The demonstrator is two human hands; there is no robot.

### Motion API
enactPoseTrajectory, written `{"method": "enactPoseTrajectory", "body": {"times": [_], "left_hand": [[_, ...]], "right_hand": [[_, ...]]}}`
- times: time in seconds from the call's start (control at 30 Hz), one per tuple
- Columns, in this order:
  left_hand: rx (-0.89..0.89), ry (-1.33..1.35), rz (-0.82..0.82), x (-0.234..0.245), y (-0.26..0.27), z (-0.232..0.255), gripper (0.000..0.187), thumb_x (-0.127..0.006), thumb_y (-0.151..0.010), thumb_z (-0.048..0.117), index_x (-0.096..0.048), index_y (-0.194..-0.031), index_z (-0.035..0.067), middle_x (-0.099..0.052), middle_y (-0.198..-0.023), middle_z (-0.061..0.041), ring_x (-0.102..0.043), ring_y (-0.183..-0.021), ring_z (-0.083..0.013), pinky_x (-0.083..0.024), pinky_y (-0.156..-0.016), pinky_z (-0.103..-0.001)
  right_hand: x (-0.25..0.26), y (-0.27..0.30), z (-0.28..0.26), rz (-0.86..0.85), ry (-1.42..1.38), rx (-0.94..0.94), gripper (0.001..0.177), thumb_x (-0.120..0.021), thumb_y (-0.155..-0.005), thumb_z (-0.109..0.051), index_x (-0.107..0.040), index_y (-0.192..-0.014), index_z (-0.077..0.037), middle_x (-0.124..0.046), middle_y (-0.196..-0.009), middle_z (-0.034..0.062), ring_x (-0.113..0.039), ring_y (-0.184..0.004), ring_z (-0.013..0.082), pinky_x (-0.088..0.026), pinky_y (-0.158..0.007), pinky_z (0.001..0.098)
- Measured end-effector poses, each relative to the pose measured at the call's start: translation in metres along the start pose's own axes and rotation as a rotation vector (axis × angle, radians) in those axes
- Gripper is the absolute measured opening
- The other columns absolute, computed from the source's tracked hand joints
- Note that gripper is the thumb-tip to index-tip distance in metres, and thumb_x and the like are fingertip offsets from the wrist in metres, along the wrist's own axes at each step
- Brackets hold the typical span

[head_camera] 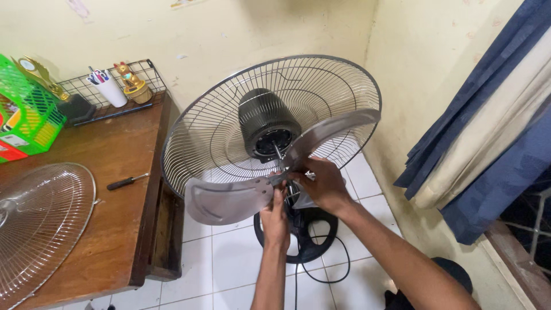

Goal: The person assembles a standing electric fan by attaching the rear cage, inserting the fan blades, securing the motor housing, and fitting the front cage. The person uses a screwdriver to tighten the central nut and aligns the components by hand.

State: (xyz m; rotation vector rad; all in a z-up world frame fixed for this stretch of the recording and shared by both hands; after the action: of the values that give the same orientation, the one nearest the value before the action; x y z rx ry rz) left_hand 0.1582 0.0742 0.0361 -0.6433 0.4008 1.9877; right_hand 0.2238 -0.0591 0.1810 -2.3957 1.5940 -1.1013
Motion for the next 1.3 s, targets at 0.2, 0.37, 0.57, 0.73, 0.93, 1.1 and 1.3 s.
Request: {"method": "enactPoseTrajectory", "body": {"times": [0.2,0.37,0.57,0.73,0.93,1.1,1.3], "left_hand": [[-0.038,0.117,-0.118,-0.032,-0.032,-0.015,0.041,-0.056,-0.104,0.035,-0.057,-0.131,0.005,-0.061,-0.136,-0.009,-0.055,-0.131,-0.0203,-0.039,-0.116,-0.038],[0.025,0.436,-0.164,-0.045,-0.036,-0.021,0.037,-0.059,-0.104,0.038,-0.059,-0.128,0.010,-0.062,-0.130,-0.003,-0.055,-0.124,-0.0182,-0.039,-0.110,-0.038],[0.068,0.605,-0.086,-0.063,-0.031,-0.021,0.036,-0.064,-0.100,0.037,-0.062,-0.125,0.012,-0.064,-0.128,-0.001,-0.055,-0.126,-0.0176,-0.040,-0.113,-0.037],[0.060,0.640,-0.055,-0.067,-0.033,-0.028,0.037,-0.065,-0.099,0.037,-0.063,-0.126,0.012,-0.065,-0.126,-0.002,-0.056,-0.124,-0.0195,-0.041,-0.112,-0.037],[0.125,0.762,-0.049,-0.076,-0.037,-0.030,0.044,-0.060,-0.098,0.045,-0.060,-0.129,0.014,-0.063,-0.132,-0.001,-0.055,-0.129,-0.0192,-0.041,-0.115,-0.039],[0.179,0.776,-0.047,-0.085,-0.038,-0.033,0.056,-0.057,-0.094,0.051,-0.058,-0.136,0.014,-0.060,-0.137,-0.004,-0.054,-0.129,-0.0210,-0.041,-0.112,-0.040],[0.121,0.693,0.051,-0.068,-0.045,-0.035,0.040,-0.061,-0.098,0.044,-0.061,-0.126,0.015,-0.065,-0.126,-0.002,-0.059,-0.121,-0.0206,-0.048,-0.106,-0.039]], "right_hand": [[-0.010,-0.032,0.003,-0.089,0.189,0.070,0.025,-0.074,-0.088,-0.031,-0.076,-0.100,-0.009,-0.075,-0.086,0.0098,-0.068,-0.080,0.0292,-0.050,-0.083,0.0418],[-0.022,-0.043,0.011,-0.147,0.286,0.027,0.033,-0.070,-0.088,-0.037,-0.074,-0.107,-0.010,-0.075,-0.088,0.0089,-0.062,-0.083,0.0311,-0.047,-0.082,0.0418],[-0.015,-0.041,0.016,-0.180,0.349,-0.072,0.031,-0.069,-0.089,-0.037,-0.076,-0.105,-0.011,-0.073,-0.090,0.0090,-0.060,-0.084,0.0293,-0.047,-0.082,0.0424],[-0.009,-0.041,0.015,-0.186,0.373,-0.038,0.025,-0.068,-0.090,-0.030,-0.076,-0.104,-0.011,-0.073,-0.088,0.0103,-0.062,-0.083,0.0288,-0.046,-0.083,0.0418],[-0.013,-0.050,0.000,-0.131,0.384,0.127,0.019,-0.072,-0.086,-0.024,-0.075,-0.093,-0.007,-0.075,-0.092,0.0093,-0.068,-0.087,0.0265,-0.046,-0.084,0.0428],[-0.016,-0.054,-0.001,-0.135,0.461,0.113,0.020,-0.071,-0.087,-0.026,-0.074,-0.095,-0.008,-0.075,-0.090,0.0085,-0.069,-0.085,0.0262,-0.049,-0.082,0.0420],[-0.015,-0.052,0.005,-0.062,0.376,0.078,0.021,-0.072,-0.087,-0.028,-0.074,-0.091,-0.007,-0.075,-0.084,0.0095,-0.069,-0.083,0.0276,-0.050,-0.082,0.0449]]}}
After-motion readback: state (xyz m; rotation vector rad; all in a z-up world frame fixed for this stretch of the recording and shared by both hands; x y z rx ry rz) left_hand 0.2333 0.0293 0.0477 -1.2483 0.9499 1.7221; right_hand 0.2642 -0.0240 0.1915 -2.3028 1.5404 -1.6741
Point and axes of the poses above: each hand's wrist, its own y-axis away from the middle knuckle, its own x-axis out of the back of the hand, z = x × y, the point moved 7 cm from there along -y, towards the middle knuckle
